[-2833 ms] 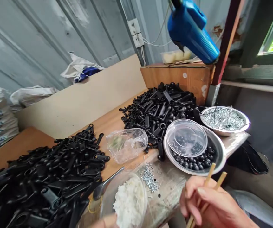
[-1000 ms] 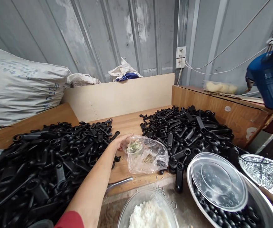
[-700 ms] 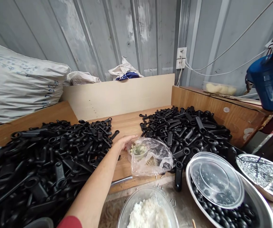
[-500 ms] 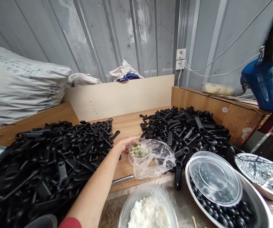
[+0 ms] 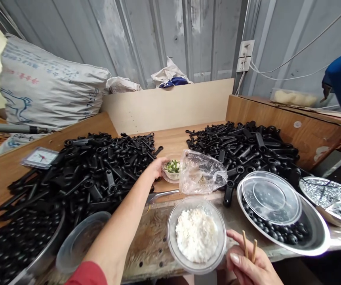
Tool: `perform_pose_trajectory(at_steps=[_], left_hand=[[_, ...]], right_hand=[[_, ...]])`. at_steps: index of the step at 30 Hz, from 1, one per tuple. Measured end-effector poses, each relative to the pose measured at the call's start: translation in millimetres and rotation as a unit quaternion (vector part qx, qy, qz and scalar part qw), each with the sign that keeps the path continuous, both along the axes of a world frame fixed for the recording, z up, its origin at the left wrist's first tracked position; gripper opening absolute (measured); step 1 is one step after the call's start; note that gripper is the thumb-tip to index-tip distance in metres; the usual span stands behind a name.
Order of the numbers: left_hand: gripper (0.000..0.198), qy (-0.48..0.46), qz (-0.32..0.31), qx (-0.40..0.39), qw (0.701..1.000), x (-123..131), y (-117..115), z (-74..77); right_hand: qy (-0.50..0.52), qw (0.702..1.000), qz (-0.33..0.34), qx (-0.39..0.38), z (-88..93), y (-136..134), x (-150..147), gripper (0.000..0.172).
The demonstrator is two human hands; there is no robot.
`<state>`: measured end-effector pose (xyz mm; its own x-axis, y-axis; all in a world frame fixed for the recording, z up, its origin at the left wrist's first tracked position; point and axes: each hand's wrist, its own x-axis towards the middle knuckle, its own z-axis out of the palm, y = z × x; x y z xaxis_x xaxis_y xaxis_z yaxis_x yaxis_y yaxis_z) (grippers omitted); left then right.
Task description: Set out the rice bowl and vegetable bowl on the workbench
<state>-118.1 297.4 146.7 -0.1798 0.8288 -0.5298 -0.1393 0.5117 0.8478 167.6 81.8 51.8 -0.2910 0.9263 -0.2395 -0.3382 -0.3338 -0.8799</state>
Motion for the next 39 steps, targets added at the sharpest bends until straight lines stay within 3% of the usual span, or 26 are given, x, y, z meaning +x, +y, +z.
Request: perform_pose_trajectory(at_steps=[4, 7, 11, 14, 17, 19, 21, 24, 29, 33, 36, 39], left_hand=[[0.02, -0.017, 0.054, 0.079, 0.995, -18, -34, 40.4], [0.019, -0.025, 0.09, 0.128, 0.987, -29, -69, 67.7], [0.017, -0.022, 0.12, 0.121, 0.985, -36, -124, 78.4], [0.018, -0.026, 0.131, 0.065, 0.989, -35, -172, 67.3], [0.025, -0.096, 0.17, -0.001, 0.981, -28, -218, 43.5], [0.029, -0.148, 0.217, -0.044, 0.964, -23, -243, 22.8], [0.03, -0.193, 0.228, -0.067, 0.952, -19, -260, 2.1], [0.027, -0.184, 0.217, -0.055, 0.957, -12, -267, -19.0], [0.023, -0.067, 0.239, 0.028, 0.968, -5, -252, -30.4], [0.047, 0.092, 0.202, 0.075, 0.972, -12, -251, -46.0], [0.073, 0.312, 0.192, 0.131, 0.921, -4, -268, -52.1], [0.062, 0.449, 0.178, 0.279, 0.83, 29, -283, -50.6]], right_hand=[[-0.114, 0.988, 0.003, 0.105, 2.4, -4, -6, 0.062], [-0.191, 0.97, -0.032, 0.149, -1.9, -6, -18, 0.06], [-0.238, 0.953, -0.099, 0.157, 2.6, -11, -32, 0.066], [-0.288, 0.94, -0.045, 0.179, 13.6, -11, -34, 0.063], [-0.377, 0.901, 0.045, 0.208, 23.2, -4, -32, 0.033], [-0.379, 0.894, 0.043, 0.236, 27.9, 3, -32, 0.02], [-0.353, 0.9, 0.017, 0.255, 32.5, 9, -32, 0.022], [-0.307, 0.913, -0.023, 0.268, 43.1, 15, -30, 0.03], [-0.287, 0.91, -0.071, 0.289, 71.8, 11, -16, 0.027], [-0.298, 0.906, -0.127, 0.273, 85.3, -1, 5, 0.03], [-0.311, 0.897, -0.144, 0.277, 85.4, -10, 24, 0.031], [-0.305, 0.89, -0.209, 0.265, 86.1, -18, 39, 0.029]])
